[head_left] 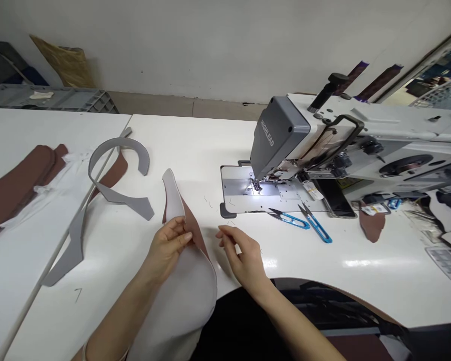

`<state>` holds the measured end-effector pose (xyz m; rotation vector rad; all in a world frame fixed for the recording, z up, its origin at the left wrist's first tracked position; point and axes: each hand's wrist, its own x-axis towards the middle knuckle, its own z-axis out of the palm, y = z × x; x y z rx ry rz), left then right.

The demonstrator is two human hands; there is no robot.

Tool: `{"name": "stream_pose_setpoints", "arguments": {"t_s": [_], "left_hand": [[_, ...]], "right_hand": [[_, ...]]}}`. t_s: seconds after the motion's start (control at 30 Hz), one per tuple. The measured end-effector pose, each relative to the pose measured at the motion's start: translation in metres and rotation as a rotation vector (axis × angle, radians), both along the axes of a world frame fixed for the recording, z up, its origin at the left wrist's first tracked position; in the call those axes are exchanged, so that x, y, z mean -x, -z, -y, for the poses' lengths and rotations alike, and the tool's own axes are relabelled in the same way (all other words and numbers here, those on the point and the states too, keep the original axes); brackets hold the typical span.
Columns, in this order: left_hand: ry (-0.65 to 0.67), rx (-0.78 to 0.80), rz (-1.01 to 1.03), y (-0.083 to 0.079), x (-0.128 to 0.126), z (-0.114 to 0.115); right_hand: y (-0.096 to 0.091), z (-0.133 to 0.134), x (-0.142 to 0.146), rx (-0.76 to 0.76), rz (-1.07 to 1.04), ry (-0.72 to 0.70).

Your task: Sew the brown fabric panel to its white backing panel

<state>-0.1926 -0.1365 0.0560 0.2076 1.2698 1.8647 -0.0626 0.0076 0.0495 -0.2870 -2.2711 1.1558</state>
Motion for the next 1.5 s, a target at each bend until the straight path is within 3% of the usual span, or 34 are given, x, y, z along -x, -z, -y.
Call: {"name": "stream_pose_setpoints", "arguments": {"t_s": [0.07, 0.2, 0.27, 0.33, 0.43, 0.57, 0.83, 1.0, 1.5], "left_hand": [[0.002, -0.054, 0.037, -0.001, 0.000, 0.000], [-0.016, -0.144, 0.130, 0.000, -0.001, 0.001], [-0.018, -0.147, 0.157, 0.001, 0.000, 0.001], [-0.014, -0.146, 0.166, 0.002, 0.001, 0.001], [-0.049, -0.154, 0.197, 0.000, 0.003, 0.000], [-0.093, -0.162, 0.229, -0.005, 0.004, 0.000], [-0.070, -0.205, 0.215, -0.009, 0.003, 0.002], [-0.077, -0.201, 0.212, -0.009, 0.004, 0.001], [-0.095, -0.155, 0.199, -0.007, 0.004, 0.001]], "right_hand": [[-0.005, 0.005, -0.003, -0.051, -0.013, -0.108], [-0.004, 0.023, -0.004, -0.332, -0.040, -0.265], [0.000, 0.029, -0.006, -0.403, -0.092, -0.310], [0.002, 0.032, -0.011, -0.386, -0.155, -0.339], [0.001, 0.032, -0.019, -0.224, -0.212, -0.338], [-0.004, 0.032, -0.022, -0.097, -0.143, -0.270], [-0.008, 0.036, -0.010, -0.158, -0.067, -0.172], [-0.009, 0.036, -0.010, -0.193, -0.046, -0.206], [-0.008, 0.037, -0.007, -0.333, -0.084, -0.129]]}}
